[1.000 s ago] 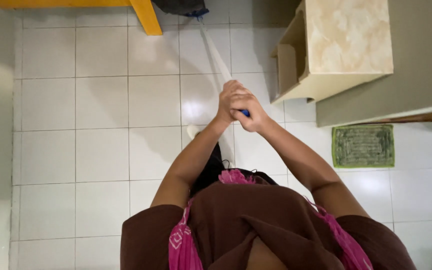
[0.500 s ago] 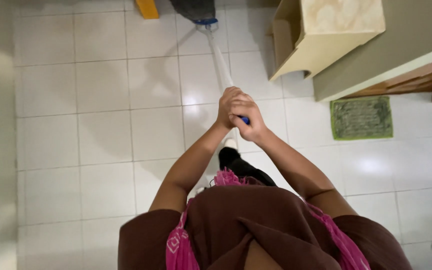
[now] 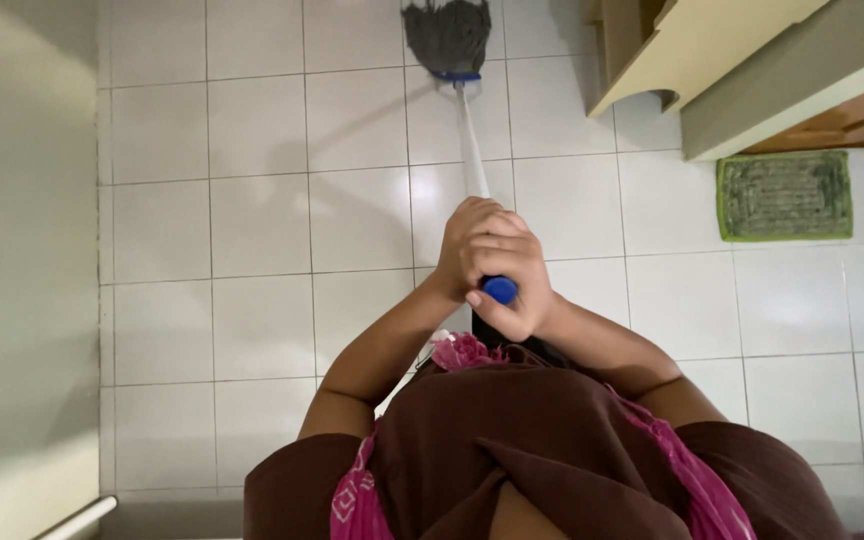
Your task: Mopping the tiled floor in a room with two beds.
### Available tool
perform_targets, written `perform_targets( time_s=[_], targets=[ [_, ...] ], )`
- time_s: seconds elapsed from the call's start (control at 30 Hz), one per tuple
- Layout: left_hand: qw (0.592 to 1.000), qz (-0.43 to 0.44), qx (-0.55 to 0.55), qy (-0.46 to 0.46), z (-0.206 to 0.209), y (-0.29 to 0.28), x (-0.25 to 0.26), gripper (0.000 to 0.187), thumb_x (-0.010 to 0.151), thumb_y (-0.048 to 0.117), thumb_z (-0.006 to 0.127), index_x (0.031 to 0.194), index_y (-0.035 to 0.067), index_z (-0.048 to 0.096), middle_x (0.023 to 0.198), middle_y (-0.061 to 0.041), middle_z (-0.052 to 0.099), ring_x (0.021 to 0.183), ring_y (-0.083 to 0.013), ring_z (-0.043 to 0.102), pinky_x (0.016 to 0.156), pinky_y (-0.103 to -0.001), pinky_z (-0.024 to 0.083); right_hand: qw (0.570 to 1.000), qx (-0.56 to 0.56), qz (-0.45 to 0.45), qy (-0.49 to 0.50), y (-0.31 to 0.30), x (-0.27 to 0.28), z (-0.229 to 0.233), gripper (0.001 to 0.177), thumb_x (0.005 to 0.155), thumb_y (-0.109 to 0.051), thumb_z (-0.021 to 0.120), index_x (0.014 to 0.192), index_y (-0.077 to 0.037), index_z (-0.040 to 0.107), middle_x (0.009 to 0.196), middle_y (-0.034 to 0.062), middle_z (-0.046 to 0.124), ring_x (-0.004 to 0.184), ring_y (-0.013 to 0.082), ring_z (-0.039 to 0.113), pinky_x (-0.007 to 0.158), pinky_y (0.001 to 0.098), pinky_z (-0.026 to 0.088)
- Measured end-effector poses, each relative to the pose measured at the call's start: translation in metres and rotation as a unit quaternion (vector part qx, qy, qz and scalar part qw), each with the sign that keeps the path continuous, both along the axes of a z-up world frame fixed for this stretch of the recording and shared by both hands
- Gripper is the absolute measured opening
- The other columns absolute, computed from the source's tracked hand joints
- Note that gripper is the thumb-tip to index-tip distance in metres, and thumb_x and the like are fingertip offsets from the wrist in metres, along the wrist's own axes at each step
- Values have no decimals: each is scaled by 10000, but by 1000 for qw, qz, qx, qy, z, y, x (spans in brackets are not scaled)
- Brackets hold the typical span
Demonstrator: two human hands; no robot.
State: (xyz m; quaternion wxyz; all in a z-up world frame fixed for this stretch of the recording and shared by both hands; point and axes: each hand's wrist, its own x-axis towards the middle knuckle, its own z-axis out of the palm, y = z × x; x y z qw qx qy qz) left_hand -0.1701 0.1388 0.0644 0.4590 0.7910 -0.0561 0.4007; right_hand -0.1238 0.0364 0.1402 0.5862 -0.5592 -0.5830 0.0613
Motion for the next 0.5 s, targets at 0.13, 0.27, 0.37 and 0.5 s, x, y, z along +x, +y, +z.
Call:
perform_targets(
  time_s=[0.13, 0.27, 0.37, 0.5],
  targets=[
    [998, 45, 21, -33, -18, 5, 12, 369, 1056, 393, 513, 784, 148, 560, 677, 26, 496, 645, -150, 538, 652, -331, 456, 999, 43, 5, -26, 19, 5, -20, 136, 734, -236, 605, 685, -128, 539, 685, 37, 596, 798, 247, 574, 847, 376, 414],
    [993, 48, 35, -98, -10, 26, 32, 316, 1034, 369, 534, 817, 146, 587, 689, 18, 531, 633, -155, 563, 628, -333, 468, 995, 88, 6, -37, 38, 25, -40, 155, 780, -243, 568, 666, -143, 537, 667, 24, 591, 735, 224, 572, 792, 353, 440],
    [991, 45, 40, -118, 2, 43, 55, 270, 1007, 334, 578, 843, 121, 594, 726, -13, 573, 658, -193, 592, 649, -354, 479, 997, 61, -1, -50, 44, 46, -8, 186, 816, -255, 560, 697, -114, 545, 716, 51, 608, 788, 257, 591, 813, 380, 432],
    [993, 41, 42, -100, -15, 69, 98, 218, 949, 288, 636, 851, 97, 600, 753, -37, 603, 683, -239, 614, 682, -378, 493, 998, 39, -2, -53, 67, 90, -15, 223, 853, -253, 572, 705, -89, 542, 744, 67, 610, 833, 285, 608, 834, 402, 425]
  ],
)
